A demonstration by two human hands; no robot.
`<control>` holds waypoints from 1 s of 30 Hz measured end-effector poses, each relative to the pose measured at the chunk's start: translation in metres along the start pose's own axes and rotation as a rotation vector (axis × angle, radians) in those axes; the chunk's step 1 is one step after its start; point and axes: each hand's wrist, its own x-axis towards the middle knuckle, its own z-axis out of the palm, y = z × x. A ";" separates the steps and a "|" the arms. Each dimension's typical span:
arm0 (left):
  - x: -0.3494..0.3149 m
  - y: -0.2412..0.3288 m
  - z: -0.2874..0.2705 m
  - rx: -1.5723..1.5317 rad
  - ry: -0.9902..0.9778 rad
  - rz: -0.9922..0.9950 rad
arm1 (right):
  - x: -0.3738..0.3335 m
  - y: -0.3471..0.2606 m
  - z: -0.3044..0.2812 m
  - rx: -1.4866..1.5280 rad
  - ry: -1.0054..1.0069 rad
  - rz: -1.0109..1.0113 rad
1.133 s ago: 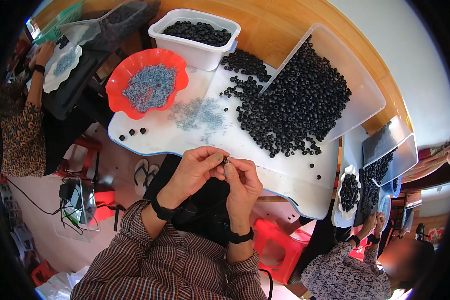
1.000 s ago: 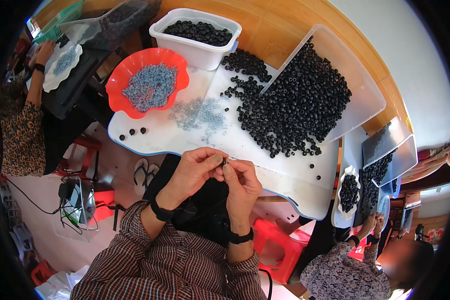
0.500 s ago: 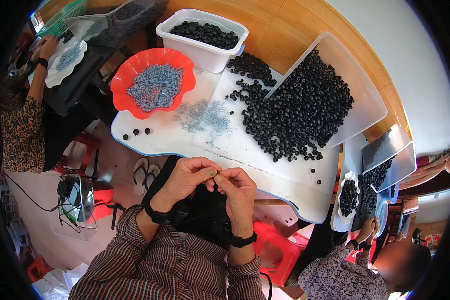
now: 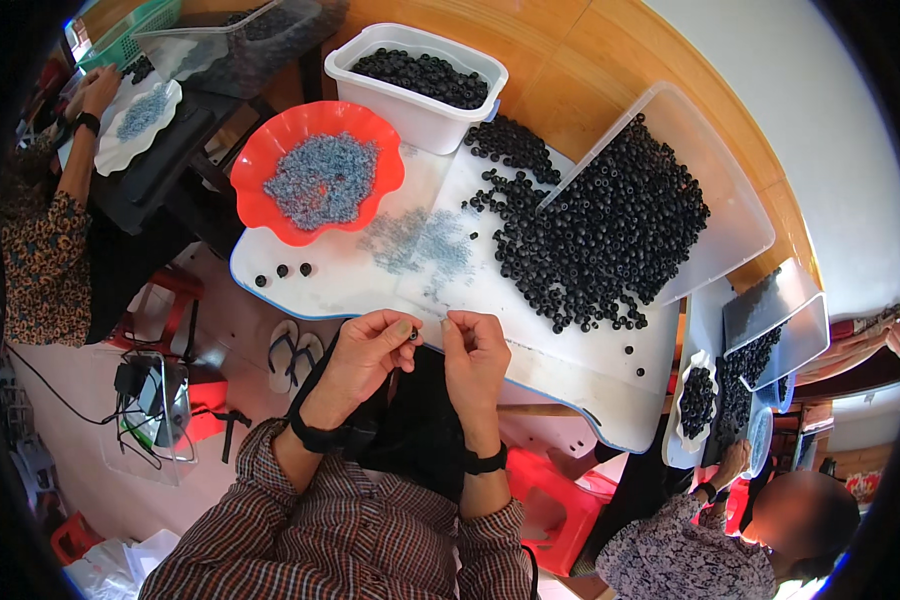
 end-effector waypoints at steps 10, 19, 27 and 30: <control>0.001 0.010 -0.008 -0.049 0.012 0.040 | 0.013 0.009 -0.034 -0.348 0.212 -0.190; 0.002 0.008 -0.005 -0.015 0.063 0.043 | 0.045 0.022 -0.076 -0.698 0.347 -0.325; 0.001 0.006 -0.005 0.010 0.052 0.052 | 0.051 0.025 -0.073 -0.860 0.379 -0.319; 0.002 0.006 -0.006 0.002 0.047 0.054 | 0.051 0.024 -0.074 -0.983 0.368 -0.281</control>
